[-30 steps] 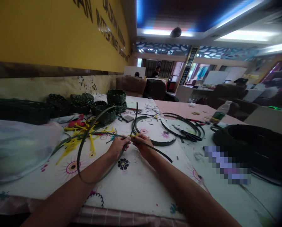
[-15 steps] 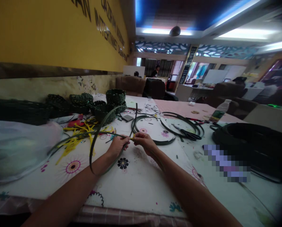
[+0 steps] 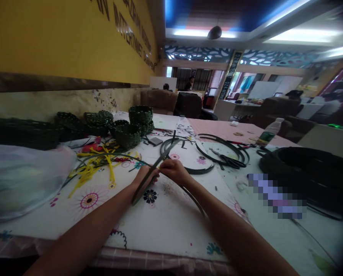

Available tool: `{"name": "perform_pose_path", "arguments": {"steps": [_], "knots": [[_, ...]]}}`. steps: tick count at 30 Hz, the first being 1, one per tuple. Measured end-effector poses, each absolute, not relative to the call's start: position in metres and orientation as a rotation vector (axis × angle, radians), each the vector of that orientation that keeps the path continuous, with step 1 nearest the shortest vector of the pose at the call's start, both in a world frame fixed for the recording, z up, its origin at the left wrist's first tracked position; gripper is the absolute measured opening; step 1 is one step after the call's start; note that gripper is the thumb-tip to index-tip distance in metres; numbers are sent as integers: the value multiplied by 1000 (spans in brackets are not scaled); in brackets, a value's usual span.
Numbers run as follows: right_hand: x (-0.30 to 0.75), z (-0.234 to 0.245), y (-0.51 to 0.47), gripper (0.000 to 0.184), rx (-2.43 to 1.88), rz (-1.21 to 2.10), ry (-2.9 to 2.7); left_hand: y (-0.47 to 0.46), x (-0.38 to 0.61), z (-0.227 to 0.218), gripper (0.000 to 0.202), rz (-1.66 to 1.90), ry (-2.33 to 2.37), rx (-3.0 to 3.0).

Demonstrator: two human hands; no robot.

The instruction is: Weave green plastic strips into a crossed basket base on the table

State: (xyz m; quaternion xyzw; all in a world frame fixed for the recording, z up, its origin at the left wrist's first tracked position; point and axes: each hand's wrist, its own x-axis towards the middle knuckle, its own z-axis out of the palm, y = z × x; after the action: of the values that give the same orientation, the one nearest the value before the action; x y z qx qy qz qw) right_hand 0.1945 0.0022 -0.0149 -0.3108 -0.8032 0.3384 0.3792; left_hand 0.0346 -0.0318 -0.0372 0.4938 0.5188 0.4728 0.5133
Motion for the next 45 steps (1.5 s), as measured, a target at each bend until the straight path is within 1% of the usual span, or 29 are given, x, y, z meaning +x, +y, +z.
{"name": "perform_pose_path", "arguments": {"steps": [4, 7, 12, 20, 23, 26, 31, 36, 40, 45], "knots": [[192, -6, -8, 17, -769, 526, -2261, -33, 35, -34, 28, 1129, 1289, 1231], [191, -5, -8, 17, -719, 393, -2332, -36, 36, -27, 29, 1106, 1303, 1212], [191, -14, -3, 15, -677, 420, -2317, -37, 34, -21, 26, 1042, 1350, 1280], [188, -14, -9, 18, -715, 401, -2324, -34, 35, -29, 18, 988, 1344, 1362], [190, -13, -8, 25, -700, 415, -2368, -34, 36, -30, 19, 985, 1337, 1359], [193, -15, -5, 32, -694, 421, -2428, -34, 38, -34, 16, 988, 1322, 1358], [196, -15, -3, 23, -699, 313, -2499, -36, 42, -36, 10, 985, 1299, 1376], [197, -8, -8, 25, -726, 139, -2606, -39, 44, -31, 14, 979, 1290, 1386], [198, 1, -11, 22, -791, -19, -2707, -38, 44, -34, 14, 980, 1280, 1404], [196, 7, -13, 19, -822, -20, -2795, -41, 46, -38, 9, 963, 1254, 1404]]}}
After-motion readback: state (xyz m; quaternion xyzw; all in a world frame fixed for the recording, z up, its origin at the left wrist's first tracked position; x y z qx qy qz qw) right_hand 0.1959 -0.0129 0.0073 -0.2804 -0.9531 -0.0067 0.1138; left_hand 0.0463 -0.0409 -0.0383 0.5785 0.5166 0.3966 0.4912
